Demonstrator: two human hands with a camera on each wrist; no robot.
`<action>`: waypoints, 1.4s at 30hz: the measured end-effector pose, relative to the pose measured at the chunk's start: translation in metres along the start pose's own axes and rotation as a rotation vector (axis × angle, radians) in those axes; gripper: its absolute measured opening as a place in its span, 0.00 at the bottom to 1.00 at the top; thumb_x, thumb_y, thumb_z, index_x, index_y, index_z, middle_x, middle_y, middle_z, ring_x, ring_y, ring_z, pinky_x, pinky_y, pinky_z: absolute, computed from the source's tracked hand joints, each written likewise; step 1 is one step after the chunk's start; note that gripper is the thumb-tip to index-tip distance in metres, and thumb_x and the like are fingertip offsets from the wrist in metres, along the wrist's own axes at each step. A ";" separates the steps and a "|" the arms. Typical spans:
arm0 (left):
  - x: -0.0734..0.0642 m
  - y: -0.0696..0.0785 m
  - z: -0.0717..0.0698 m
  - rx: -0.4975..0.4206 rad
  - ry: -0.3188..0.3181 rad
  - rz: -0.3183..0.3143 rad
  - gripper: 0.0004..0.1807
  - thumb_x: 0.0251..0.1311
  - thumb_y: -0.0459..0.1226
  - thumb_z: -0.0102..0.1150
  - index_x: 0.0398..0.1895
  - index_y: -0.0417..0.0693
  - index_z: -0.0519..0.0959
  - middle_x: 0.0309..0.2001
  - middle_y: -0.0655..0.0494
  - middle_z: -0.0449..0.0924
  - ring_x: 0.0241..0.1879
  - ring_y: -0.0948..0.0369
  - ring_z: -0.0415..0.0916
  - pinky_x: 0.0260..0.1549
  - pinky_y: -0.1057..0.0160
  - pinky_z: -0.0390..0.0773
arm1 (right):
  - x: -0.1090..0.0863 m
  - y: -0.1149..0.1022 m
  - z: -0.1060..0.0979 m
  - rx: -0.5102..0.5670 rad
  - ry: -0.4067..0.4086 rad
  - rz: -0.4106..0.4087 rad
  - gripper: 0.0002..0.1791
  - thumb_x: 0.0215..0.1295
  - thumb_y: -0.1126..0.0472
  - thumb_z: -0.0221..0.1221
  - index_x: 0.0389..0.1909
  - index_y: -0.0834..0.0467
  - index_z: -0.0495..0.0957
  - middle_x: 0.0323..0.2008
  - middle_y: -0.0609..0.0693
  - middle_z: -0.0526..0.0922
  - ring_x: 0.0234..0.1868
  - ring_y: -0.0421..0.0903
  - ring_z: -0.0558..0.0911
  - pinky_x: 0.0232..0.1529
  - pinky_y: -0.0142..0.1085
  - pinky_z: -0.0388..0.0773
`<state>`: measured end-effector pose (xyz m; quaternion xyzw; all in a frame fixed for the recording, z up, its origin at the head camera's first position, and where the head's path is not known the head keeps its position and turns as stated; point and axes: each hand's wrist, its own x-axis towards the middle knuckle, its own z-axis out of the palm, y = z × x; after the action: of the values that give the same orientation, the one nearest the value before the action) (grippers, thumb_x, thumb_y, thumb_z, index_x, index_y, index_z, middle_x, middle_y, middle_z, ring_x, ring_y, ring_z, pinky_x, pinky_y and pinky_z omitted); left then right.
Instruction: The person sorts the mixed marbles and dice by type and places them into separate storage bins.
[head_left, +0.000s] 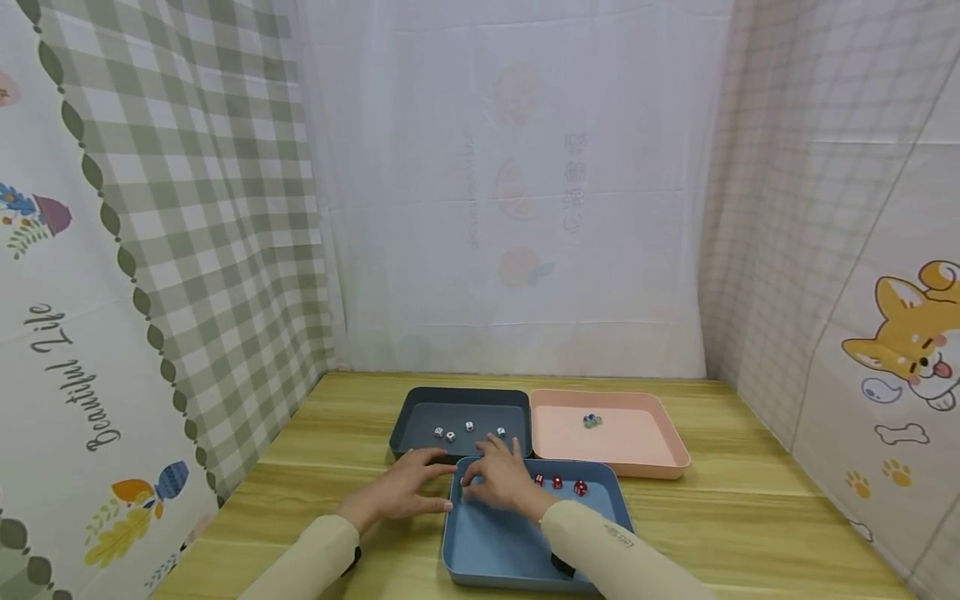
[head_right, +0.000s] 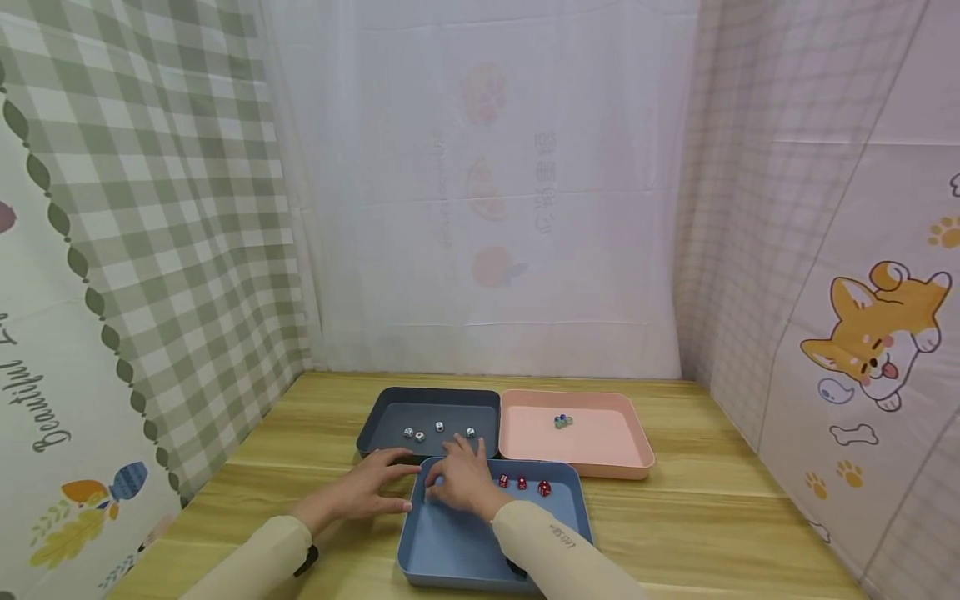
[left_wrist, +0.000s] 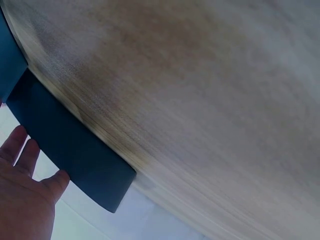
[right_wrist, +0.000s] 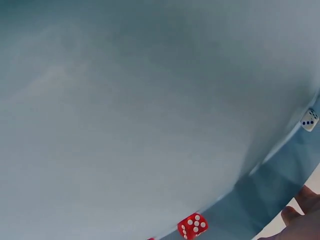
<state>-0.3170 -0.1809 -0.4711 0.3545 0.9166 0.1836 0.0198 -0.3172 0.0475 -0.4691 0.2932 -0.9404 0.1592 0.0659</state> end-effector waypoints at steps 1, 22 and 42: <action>0.000 0.000 0.000 0.004 -0.001 -0.001 0.36 0.63 0.58 0.60 0.68 0.49 0.73 0.70 0.39 0.62 0.69 0.40 0.59 0.66 0.32 0.53 | 0.000 0.001 -0.001 0.018 0.004 0.006 0.05 0.58 0.50 0.71 0.33 0.45 0.89 0.63 0.61 0.75 0.71 0.64 0.62 0.64 0.72 0.50; 0.000 -0.002 0.001 0.009 -0.014 -0.029 0.36 0.62 0.61 0.60 0.68 0.52 0.73 0.71 0.41 0.61 0.70 0.43 0.58 0.68 0.36 0.52 | 0.004 0.045 -0.041 0.228 0.113 0.158 0.04 0.61 0.56 0.69 0.36 0.50 0.89 0.62 0.62 0.75 0.70 0.65 0.63 0.66 0.68 0.52; -0.002 0.003 -0.001 -0.014 0.005 0.007 0.36 0.62 0.59 0.61 0.67 0.48 0.74 0.70 0.38 0.61 0.69 0.40 0.58 0.66 0.33 0.52 | -0.012 0.111 -0.079 0.281 0.202 0.291 0.05 0.65 0.59 0.65 0.36 0.56 0.88 0.55 0.62 0.81 0.70 0.66 0.63 0.63 0.65 0.63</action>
<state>-0.3138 -0.1808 -0.4696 0.3571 0.9141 0.1909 0.0191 -0.3684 0.1668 -0.4264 0.1432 -0.9300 0.3251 0.0943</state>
